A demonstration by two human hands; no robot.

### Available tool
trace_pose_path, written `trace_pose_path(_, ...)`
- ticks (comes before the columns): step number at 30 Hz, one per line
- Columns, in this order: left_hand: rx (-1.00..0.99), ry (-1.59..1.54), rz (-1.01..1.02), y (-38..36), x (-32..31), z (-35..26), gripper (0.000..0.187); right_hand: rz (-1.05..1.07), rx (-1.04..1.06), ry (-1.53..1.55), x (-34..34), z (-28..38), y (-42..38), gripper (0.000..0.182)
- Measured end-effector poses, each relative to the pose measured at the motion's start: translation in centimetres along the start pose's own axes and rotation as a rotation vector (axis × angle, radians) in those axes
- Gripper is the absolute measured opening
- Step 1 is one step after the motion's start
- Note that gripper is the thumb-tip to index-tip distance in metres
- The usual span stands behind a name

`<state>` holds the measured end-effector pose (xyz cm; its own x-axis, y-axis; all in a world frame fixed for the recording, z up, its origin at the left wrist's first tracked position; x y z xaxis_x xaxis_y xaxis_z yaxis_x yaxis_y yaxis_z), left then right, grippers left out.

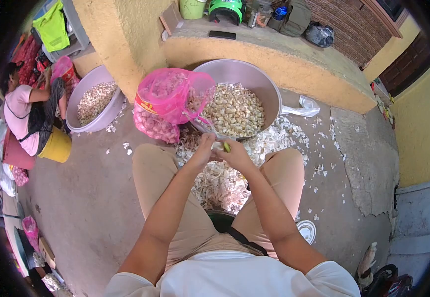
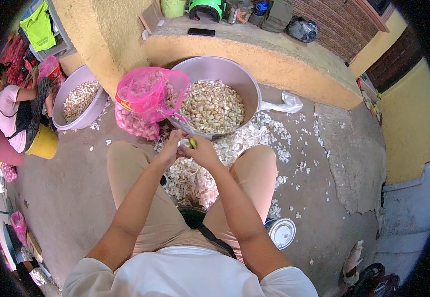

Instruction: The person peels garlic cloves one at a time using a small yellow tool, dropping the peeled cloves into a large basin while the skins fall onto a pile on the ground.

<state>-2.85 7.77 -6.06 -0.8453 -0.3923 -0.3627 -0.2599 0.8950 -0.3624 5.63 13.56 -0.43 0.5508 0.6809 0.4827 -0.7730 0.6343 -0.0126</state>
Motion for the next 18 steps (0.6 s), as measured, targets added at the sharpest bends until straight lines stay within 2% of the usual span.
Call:
trace_pose_path(2, -0.029, 0.021, 0.018, 0.0, -0.3, -0.7, 0.039, -0.076, -0.136, 0.213, 0.3, -1.7, 0.3, 0.032)
trace_pose_path(5, 0.077, -0.026, 0.200, -0.7, -1.4, 0.1, 0.039, -0.128, -0.147, 0.036, 1.1, -1.3, 0.1, 0.028)
trace_pose_path(8, 0.065, 0.082, 0.150, -0.4, -1.0, 0.4, 0.038, -0.232, -0.089, -0.183, 1.6, -0.7, -0.1, 0.024)
trace_pose_path(11, -0.039, 0.215, 0.084, -0.1, -0.8, -0.1, 0.036, -0.304, -0.059, -0.153, 1.8, -0.3, -0.4, 0.025)
trace_pose_path(14, -0.112, 0.267, 0.075, 0.6, -0.3, 0.3, 0.034, -0.353, -0.185, 0.102, 0.9, -4.4, 0.2, 0.028)
trace_pose_path(17, -0.128, 0.323, 0.046, 0.1, -0.6, -0.5, 0.033, -0.247, -0.306, 0.428, 0.5, -4.0, -0.2, 0.030)
trace_pose_path(18, -0.147, 0.336, 0.028, -0.1, -0.6, -0.8, 0.033, -0.168, -0.310, 0.451, 0.3, -3.7, 0.0, 0.029)
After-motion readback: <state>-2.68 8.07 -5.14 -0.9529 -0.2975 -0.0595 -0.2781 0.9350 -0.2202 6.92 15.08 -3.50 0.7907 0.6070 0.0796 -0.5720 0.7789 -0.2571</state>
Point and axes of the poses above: each hand's wrist, its own y-axis towards the middle knuckle, its own x-axis out of the back of the hand, z = x × y, the point moved 8 cm from there along y, towards the middle knuckle, and after that the axes turned 5 degrees about z, right-handed, at the moved point
